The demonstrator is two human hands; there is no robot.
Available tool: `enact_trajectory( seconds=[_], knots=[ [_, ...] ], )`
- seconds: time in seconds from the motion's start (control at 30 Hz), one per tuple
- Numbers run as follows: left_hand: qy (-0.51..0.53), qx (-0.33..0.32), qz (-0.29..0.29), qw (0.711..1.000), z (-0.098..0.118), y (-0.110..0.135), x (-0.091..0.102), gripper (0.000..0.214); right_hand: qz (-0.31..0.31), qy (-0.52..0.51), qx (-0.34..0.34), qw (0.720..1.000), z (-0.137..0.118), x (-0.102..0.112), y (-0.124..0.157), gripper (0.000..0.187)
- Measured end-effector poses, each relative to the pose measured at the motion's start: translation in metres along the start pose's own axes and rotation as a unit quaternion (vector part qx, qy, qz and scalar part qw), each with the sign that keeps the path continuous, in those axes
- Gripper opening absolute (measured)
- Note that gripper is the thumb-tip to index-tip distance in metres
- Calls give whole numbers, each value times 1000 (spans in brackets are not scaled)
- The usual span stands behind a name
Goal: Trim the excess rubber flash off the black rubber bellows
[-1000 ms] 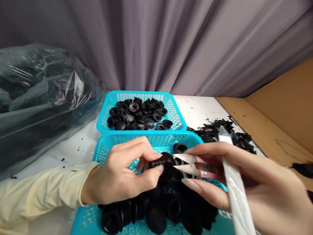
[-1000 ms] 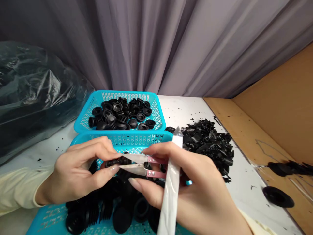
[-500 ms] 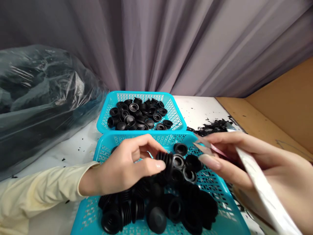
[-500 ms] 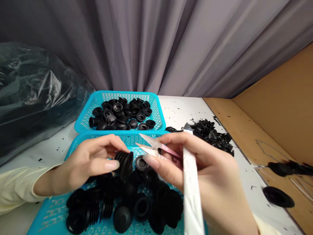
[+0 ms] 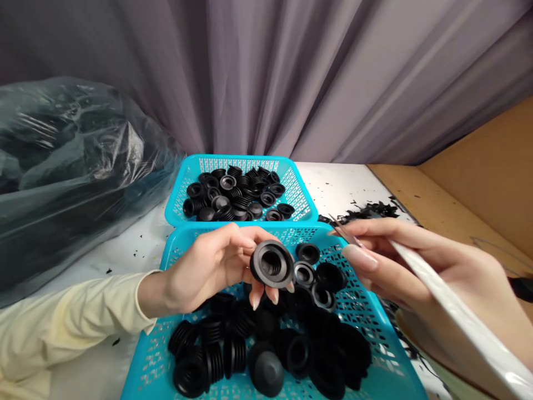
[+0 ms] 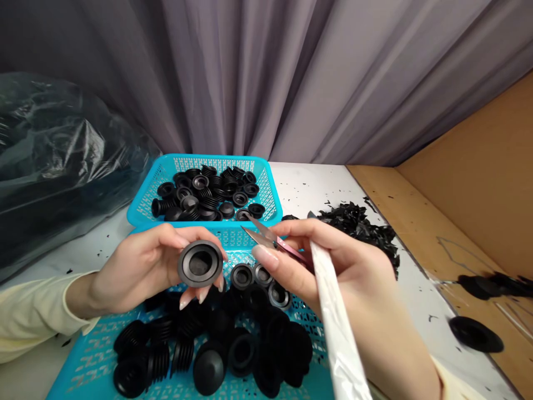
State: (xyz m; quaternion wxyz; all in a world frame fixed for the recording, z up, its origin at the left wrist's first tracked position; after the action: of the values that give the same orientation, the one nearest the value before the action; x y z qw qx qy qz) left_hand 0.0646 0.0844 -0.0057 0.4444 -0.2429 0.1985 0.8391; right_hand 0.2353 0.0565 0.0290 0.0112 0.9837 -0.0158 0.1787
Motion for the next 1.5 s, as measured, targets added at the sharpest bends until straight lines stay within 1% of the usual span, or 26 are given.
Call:
enact_trajectory(
  seconds=[0.17, 0.33, 0.53, 0.7, 0.87, 1.1, 1.17, 1.27, 1.4, 1.43, 1.5],
  knots=[
    [-15, 17, -7, 1000, -2, 0, 1, 30, 36, 9, -29, 999, -1, 1, 4, 30],
    [-50, 30, 6, 998, -2, 1, 1, 40, 15, 61, 26, 998, -8, -1, 2, 22],
    [-25, 42, 33, 998, -4, 1, 2, 43, 14, 77, 97, 992, -17, -1, 0, 12],
    [-31, 44, 19, 998, -6, 2, 2, 47, 16, 86, 104, 991, -19, -1, 0, 10],
    [-31, 64, 13, 997, -7, 3, -1, 50, 14, 99, 107, 989, -20, -2, 0, 11],
    [-66, 83, 25, 994, -6, 1, -1, 54, 11, 100, 105, 989, -22, -3, 0, 15],
    [-87, 69, 41, 993, -4, 2, 0, 51, 6, 94, 102, 990, -20, -3, 1, 13],
    [-115, 25, 62, 991, 1, 2, 1, 43, -5, 71, 82, 994, -10, -5, 1, 14],
    [-103, -10, 42, 994, 3, 3, -2, 24, -18, 7, 32, 999, 6, -9, 0, 22],
    [-107, -12, 41, 993, 3, 4, -2, 22, -24, -10, 20, 999, 8, -11, -1, 25],
    [-118, -13, 38, 992, 4, 5, -2, 25, -37, -50, 2, 998, 10, -15, -3, 29]
  ],
)
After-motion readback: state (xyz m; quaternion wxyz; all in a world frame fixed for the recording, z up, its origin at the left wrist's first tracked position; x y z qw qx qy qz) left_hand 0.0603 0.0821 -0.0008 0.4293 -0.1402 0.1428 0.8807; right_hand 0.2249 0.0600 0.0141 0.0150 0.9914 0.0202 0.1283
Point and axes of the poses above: each hand's wrist, its own y-axis away from the middle knuckle, its own x-axis out of the back of the hand, z = x × y, the point moved 7 cm from there along -y, towards the middle knuckle, and after that the axes turned 9 degrees about -z, right-handed, at the moved point
